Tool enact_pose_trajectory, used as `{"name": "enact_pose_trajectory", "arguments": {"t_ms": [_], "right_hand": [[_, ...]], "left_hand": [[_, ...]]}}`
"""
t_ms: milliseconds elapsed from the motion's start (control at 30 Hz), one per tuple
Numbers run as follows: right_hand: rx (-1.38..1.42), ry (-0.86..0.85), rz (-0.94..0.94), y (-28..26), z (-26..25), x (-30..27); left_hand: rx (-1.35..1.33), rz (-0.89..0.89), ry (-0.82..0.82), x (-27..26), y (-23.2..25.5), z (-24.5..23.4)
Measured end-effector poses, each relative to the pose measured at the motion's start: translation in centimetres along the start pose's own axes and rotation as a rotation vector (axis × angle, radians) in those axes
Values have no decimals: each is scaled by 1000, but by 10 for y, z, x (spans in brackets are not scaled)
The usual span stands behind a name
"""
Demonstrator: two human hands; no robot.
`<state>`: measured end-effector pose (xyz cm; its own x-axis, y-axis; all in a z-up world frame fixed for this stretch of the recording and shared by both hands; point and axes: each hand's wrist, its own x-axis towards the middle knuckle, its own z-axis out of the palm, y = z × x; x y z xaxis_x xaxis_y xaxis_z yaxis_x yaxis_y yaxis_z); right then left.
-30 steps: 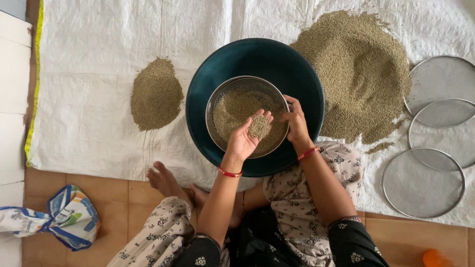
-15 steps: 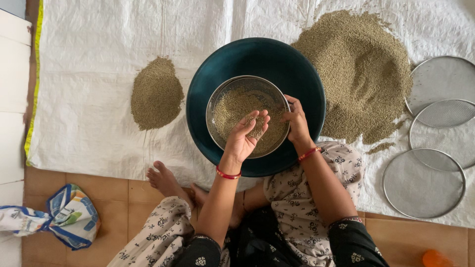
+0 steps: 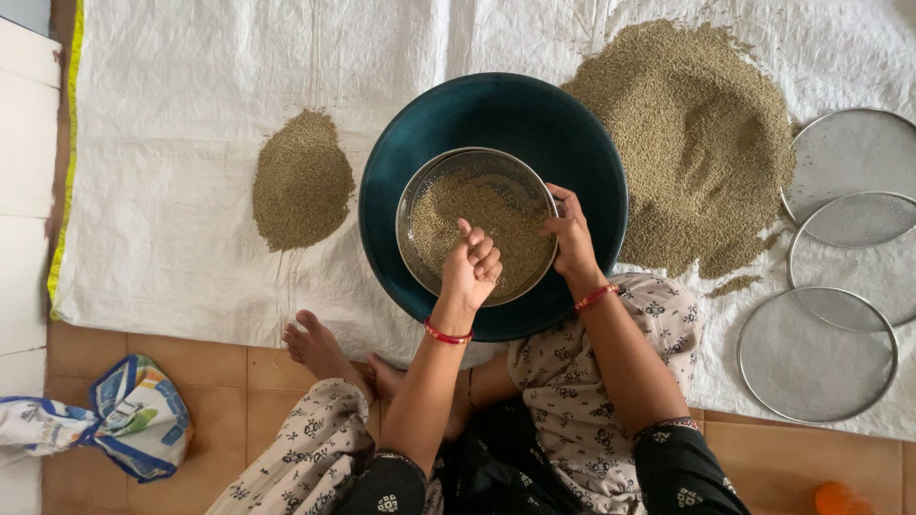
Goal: The person sits on the floor and sifts grains using a metal sieve over a large green bowl. They shake the sieve to separate the grains and occasionally pick out debris by hand. The sifted grains fall into the bowl, while the larger particles remain in the sieve.
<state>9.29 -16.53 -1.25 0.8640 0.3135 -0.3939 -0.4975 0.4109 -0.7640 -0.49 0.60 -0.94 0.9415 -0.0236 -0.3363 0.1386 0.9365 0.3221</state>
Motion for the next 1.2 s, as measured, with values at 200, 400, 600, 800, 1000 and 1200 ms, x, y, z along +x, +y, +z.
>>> {"name": "enact_pose_trajectory", "arguments": {"t_ms": [200, 400, 600, 800, 1000, 1200], "right_hand": [[-16, 4, 7, 0, 0, 0], [-38, 5, -3, 2, -3, 2], [-52, 10, -4, 2, -2, 1], [-63, 14, 1, 2, -1, 0], [-82, 11, -14, 7, -6, 4], [-78, -3, -32, 10, -9, 6]], "left_hand": [[-189, -1, 17, 1, 6, 10], [-274, -11, 73, -10, 15, 46], [-221, 40, 18, -12, 15, 52], [-381, -31, -145, -1, 12, 6], [-214, 30, -227, 5, 1, -23], [-302, 25, -211, 0, 9, 6]]}}
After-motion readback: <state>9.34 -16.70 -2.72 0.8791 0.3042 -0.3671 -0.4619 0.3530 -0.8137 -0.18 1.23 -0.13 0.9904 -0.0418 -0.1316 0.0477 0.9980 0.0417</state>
